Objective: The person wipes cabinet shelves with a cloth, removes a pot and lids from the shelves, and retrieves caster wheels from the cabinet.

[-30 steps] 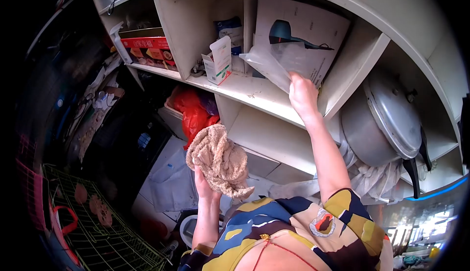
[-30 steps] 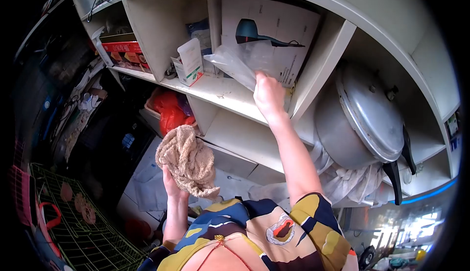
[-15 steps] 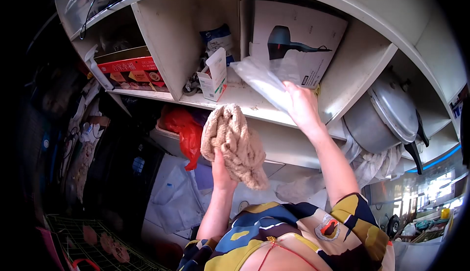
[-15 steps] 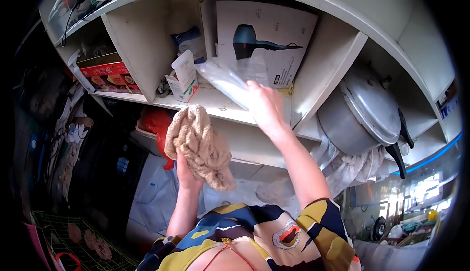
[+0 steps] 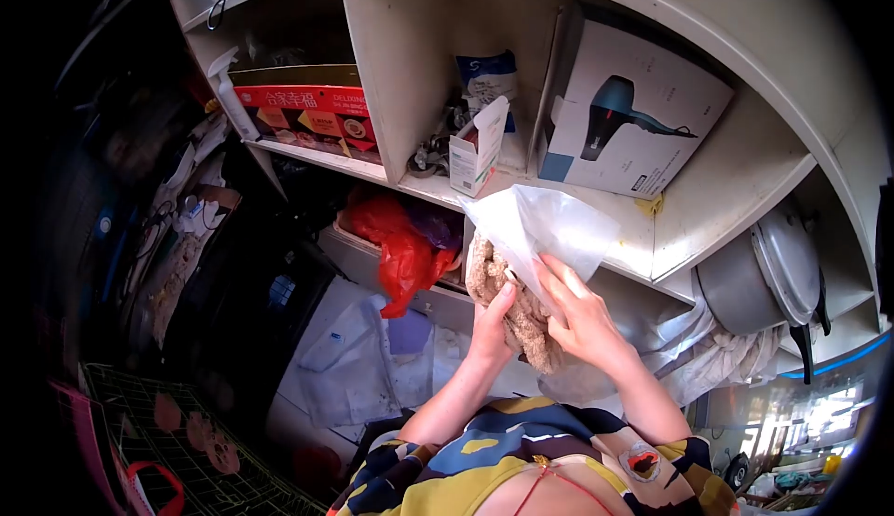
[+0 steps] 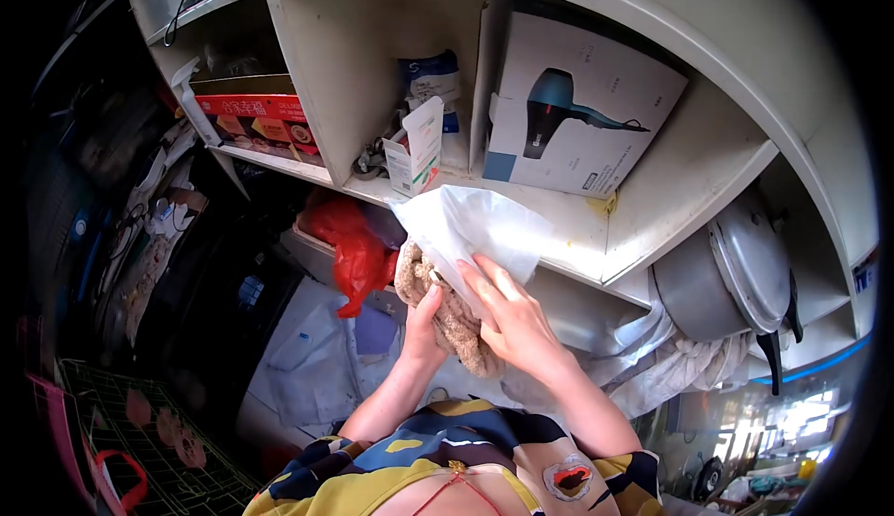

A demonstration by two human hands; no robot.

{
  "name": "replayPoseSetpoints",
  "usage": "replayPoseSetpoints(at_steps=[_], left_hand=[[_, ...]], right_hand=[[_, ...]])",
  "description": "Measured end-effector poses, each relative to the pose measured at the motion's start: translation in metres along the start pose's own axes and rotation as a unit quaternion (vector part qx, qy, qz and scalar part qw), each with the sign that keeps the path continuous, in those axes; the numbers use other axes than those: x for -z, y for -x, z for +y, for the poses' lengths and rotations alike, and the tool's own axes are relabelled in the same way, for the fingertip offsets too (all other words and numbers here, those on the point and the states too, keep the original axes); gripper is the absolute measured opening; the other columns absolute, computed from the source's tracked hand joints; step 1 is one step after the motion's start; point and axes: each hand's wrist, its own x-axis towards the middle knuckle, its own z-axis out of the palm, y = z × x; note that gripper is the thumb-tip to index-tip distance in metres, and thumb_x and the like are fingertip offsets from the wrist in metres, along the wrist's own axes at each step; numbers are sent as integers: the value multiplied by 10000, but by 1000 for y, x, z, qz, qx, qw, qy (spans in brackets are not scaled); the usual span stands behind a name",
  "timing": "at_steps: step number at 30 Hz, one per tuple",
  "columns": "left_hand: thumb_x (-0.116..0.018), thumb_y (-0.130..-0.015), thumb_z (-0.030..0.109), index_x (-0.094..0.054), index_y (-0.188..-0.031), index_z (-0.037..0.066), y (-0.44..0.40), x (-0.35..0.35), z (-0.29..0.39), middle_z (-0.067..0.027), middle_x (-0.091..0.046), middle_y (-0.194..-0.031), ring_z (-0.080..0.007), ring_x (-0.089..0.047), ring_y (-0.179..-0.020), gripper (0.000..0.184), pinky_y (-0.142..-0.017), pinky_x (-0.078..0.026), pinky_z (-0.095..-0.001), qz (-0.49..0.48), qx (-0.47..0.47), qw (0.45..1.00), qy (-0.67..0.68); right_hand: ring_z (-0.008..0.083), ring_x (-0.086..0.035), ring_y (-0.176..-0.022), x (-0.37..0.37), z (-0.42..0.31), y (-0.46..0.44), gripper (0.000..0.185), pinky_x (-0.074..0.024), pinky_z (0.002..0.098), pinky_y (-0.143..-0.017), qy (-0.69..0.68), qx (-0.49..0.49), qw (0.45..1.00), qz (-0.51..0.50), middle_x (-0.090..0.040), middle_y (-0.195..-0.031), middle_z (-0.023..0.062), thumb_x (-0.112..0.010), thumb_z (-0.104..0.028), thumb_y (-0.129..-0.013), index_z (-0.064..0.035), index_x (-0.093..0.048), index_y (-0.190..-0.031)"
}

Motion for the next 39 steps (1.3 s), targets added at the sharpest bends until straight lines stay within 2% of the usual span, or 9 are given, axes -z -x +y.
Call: replayPoseSetpoints(at_steps=[2, 8, 11, 15, 22, 26, 30, 34, 39], left_hand=[[-567, -855, 176, -307, -1336, 50, 0, 1, 5, -107, -470, -1247, -225, -487, -1139, 561, -957, -417, -376, -22, -10, 1000, -8], [-542, -870, 212, -312, -1338, 40, 4, 17, 34, -126, -458, -1279, -253, -479, -1159, 549, -978, -403, -400, -31, -21, 997, 63], [-479, -896, 310, -325, -1338, 25, 14, 20, 58, -142, -452, -1294, -274, -474, -1166, 548, -999, -379, -416, -32, -31, 996, 72], [-475, -891, 319, -323, -1342, 25, 24, 34, 82, -143, -443, -1306, -281, -461, -1180, 560, -1016, -358, -417, -15, -98, 994, 50], [-494, -864, 371, -299, -1358, 37, 47, 57, 109, -144, -421, -1327, -295, -446, -1198, 628, -1026, -344, -435, 20, -185, 982, 15], [-490, -871, 373, -301, -1357, 36, 63, 70, 115, -145, -424, -1325, -300, -448, -1197, 620, -1021, -351, -433, 49, -201, 978, 16], [-476, -881, 369, -310, -1351, 35, 74, 77, 119, -145, -431, -1322, -299, -451, -1194, 600, -1021, -351, -433, 81, -198, 977, 20], [-462, -890, 372, -318, -1346, 36, 83, 80, 125, -143, -436, -1317, -297, -453, -1193, 585, -1023, -350, -432, 91, -209, 974, 14], [-450, -897, 390, -330, -1338, 38, 89, 86, 130, -138, -446, -1306, -288, -461, -1186, 577, -1019, -360, -427, 111, -238, 965, 8]], right_hand=[[425, -488, -1088, 3, -2, -2, 717, -441, 422, -906, -55, -56, 997, -21, -388, -1328, 201, -534, 34, -696, -154, -353, -1364], [370, -519, -1108, 10, -7, -24, 626, -490, 380, -848, -50, 10, 999, 13, -440, -1299, 217, -523, 42, -777, -20, -317, -1365], [232, -473, -1158, 22, -34, -46, 653, -500, 330, -863, -291, -51, 951, 87, -415, -1343, 163, -497, 48, -796, -22, -255, -1398], [216, -374, -1250, 28, -70, -93, 747, -428, 326, -941, -436, 4, 896, 85, -259, -1432, 146, -455, 94, -753, -35, -164, -1429], [203, -386, -1248, -19, -72, -143, 725, -349, 278, -996, -574, -30, 806, 143, -376, -1368, 135, -386, 145, -690, -12, -280, -1390], [200, -459, -1181, -41, -59, -168, 614, -391, 267, -949, -562, -113, 797, 191, -438, -1314, 137, -423, 106, -754, 15, -331, -1355], [217, -502, -1112, -57, -52, -208, 601, -419, 268, -902, -464, -131, 854, 197, -454, -1290, 160, -493, 28, -750, 33, -353, -1334], [288, -498, -1140, -73, -20, -265, 628, -409, 316, -931, -191, -115, 926, 306, -458, -1282, 212, -531, -14, -696, 69, -379, -1299], [344, -520, -1114, -58, -9, -298, 510, -407, 326, -934, -89, -197, 956, 197, -538, -1158, 271, -574, -68, -681, 96, -509, -1159]])
